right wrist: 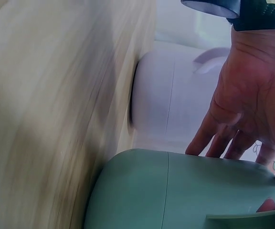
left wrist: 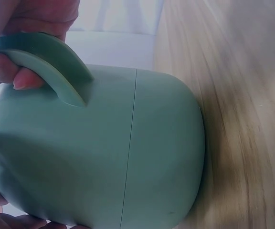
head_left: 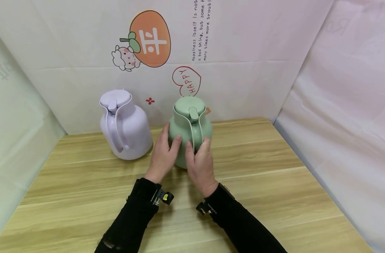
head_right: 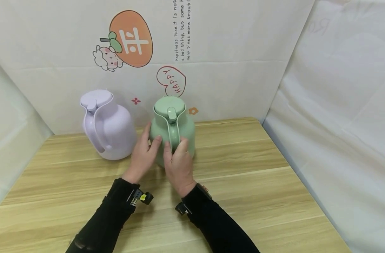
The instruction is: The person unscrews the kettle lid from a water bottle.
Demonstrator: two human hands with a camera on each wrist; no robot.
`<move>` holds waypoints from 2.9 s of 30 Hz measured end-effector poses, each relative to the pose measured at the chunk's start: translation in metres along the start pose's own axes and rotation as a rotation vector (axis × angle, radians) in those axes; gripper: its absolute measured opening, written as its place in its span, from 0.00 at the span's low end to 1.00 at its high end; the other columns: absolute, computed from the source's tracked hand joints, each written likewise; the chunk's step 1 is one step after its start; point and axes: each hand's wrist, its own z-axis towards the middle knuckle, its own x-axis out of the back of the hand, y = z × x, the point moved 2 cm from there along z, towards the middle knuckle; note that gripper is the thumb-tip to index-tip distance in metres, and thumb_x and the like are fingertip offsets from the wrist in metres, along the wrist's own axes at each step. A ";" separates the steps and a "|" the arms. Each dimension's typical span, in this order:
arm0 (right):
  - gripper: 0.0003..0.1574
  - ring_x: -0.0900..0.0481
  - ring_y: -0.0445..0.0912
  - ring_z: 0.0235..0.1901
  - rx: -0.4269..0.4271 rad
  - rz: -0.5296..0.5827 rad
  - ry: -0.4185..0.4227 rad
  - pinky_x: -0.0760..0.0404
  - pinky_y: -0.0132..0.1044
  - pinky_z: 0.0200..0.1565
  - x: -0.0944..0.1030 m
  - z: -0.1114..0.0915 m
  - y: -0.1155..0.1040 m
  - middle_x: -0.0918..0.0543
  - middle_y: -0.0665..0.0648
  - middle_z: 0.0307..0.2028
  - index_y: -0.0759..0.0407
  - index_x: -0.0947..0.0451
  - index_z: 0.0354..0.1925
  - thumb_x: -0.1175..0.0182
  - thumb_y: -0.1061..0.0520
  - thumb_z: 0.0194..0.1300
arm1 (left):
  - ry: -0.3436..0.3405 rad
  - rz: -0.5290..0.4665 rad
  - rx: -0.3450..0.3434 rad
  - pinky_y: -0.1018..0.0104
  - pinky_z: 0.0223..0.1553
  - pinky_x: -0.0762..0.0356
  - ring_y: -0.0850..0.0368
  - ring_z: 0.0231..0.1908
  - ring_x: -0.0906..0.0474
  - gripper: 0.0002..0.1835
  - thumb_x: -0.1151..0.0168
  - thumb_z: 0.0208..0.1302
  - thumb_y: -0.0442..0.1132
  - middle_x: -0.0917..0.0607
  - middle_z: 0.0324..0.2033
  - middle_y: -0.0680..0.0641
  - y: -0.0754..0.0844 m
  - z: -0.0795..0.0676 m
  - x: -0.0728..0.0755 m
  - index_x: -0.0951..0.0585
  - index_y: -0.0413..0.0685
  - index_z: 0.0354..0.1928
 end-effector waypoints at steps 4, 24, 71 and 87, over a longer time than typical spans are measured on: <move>0.24 0.17 0.60 0.48 0.004 0.001 -0.006 0.17 0.55 0.47 -0.001 -0.004 -0.004 0.22 0.71 0.49 0.70 0.38 0.59 0.46 0.52 0.80 | 0.006 -0.004 0.000 0.43 0.76 0.42 0.43 0.78 0.42 0.41 0.54 0.81 0.59 0.41 0.80 0.40 -0.001 -0.006 0.004 0.51 0.45 0.83; 0.22 0.17 0.58 0.49 0.023 0.012 -0.028 0.16 0.53 0.48 -0.005 -0.020 -0.021 0.21 0.70 0.50 0.70 0.37 0.58 0.46 0.54 0.80 | 0.040 0.019 -0.018 0.41 0.75 0.40 0.42 0.78 0.41 0.40 0.53 0.82 0.58 0.40 0.79 0.37 0.000 -0.028 0.019 0.50 0.45 0.83; 0.20 0.16 0.55 0.42 0.033 -0.036 -0.014 0.16 0.49 0.41 -0.006 -0.042 -0.040 0.19 0.67 0.44 0.69 0.36 0.57 0.45 0.55 0.79 | 0.100 0.057 -0.053 0.39 0.72 0.36 0.38 0.76 0.38 0.39 0.49 0.81 0.53 0.37 0.77 0.33 0.003 -0.052 0.032 0.46 0.37 0.81; 0.21 0.15 0.54 0.41 0.033 -0.033 -0.019 0.16 0.47 0.40 -0.005 -0.046 -0.042 0.19 0.67 0.43 0.69 0.36 0.57 0.43 0.55 0.79 | 0.085 0.055 -0.046 0.40 0.74 0.38 0.40 0.77 0.40 0.39 0.50 0.82 0.54 0.40 0.79 0.35 0.005 -0.056 0.034 0.47 0.39 0.82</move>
